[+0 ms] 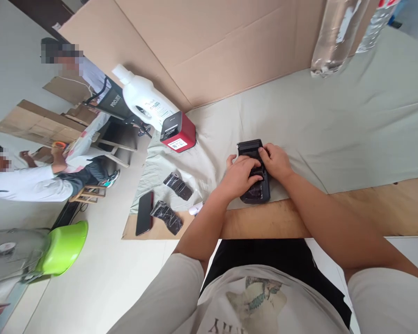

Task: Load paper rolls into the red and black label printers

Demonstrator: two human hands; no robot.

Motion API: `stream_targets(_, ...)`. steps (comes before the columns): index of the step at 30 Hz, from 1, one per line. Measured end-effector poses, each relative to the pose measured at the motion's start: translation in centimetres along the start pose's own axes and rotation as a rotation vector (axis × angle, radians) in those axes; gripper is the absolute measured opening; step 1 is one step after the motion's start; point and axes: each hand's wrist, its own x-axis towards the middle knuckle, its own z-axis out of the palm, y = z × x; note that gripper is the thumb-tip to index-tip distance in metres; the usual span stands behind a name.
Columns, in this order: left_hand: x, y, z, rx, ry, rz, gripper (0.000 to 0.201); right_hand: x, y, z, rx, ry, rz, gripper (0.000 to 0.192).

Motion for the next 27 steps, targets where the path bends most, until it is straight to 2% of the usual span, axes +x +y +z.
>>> stream_targets(3,-1.4,-0.5,-1.8,-0.368,0.188,-0.034,0.025,0.0,0.0,-0.2,-0.003,-0.004,-0.002,0.052)
stream_targets(5,-3.6,-1.5,-4.0,-0.605,0.275,-0.113,0.034,0.0,-0.1,-0.4,-0.004,-0.017,0.002,0.052)
stream_targets(7,-6.6,-3.0,-6.8,-0.723,0.289,-0.217,0.04,-0.1,-0.3,-0.5,-0.009,-0.032,0.011,0.052)
stream_targets(9,-10.1,-4.7,-9.6,-0.736,0.253,-0.314,0.04,-0.1,-0.4,-0.6,-0.019,-0.043,0.02,0.053)
stream_targets(12,-14.8,-7.2,-12.8,-0.603,0.189,-0.482,0.039,-0.1,-0.6,-0.7,-0.026,-0.048,0.016,0.053)
stream_targets(15,-17.6,-9.0,-13.3,-0.331,0.186,-0.623,0.037,0.0,-0.6,-0.7,-0.033,-0.047,0.015,0.052)
stream_targets(18,-18.7,-10.2,-11.8,0.005,0.172,-0.718,0.027,0.0,-0.6,-0.7,-0.057,-0.047,0.032,0.051)
stream_targets(21,-19.1,-11.1,-10.5,0.2,0.17,-0.66,0.021,0.1,-0.6,-0.8,-0.066,-0.058,0.039,0.047)
stream_targets(24,-19.6,-12.1,-11.2,0.293,0.288,-0.608,0.016,0.1,-0.6,-0.9,-0.041,-0.064,0.033,0.044)
stream_targets(26,-20.2,-12.9,-12.4,0.414,0.359,-0.681,0.016,0.1,-0.6,-1.0,-0.01,-0.059,0.024,0.044)
stream_targets(27,-20.5,-13.3,-13.0,0.474,0.347,-0.748,0.02,0.0,-0.6,-1.0,0.005,-0.057,0.019,0.044)
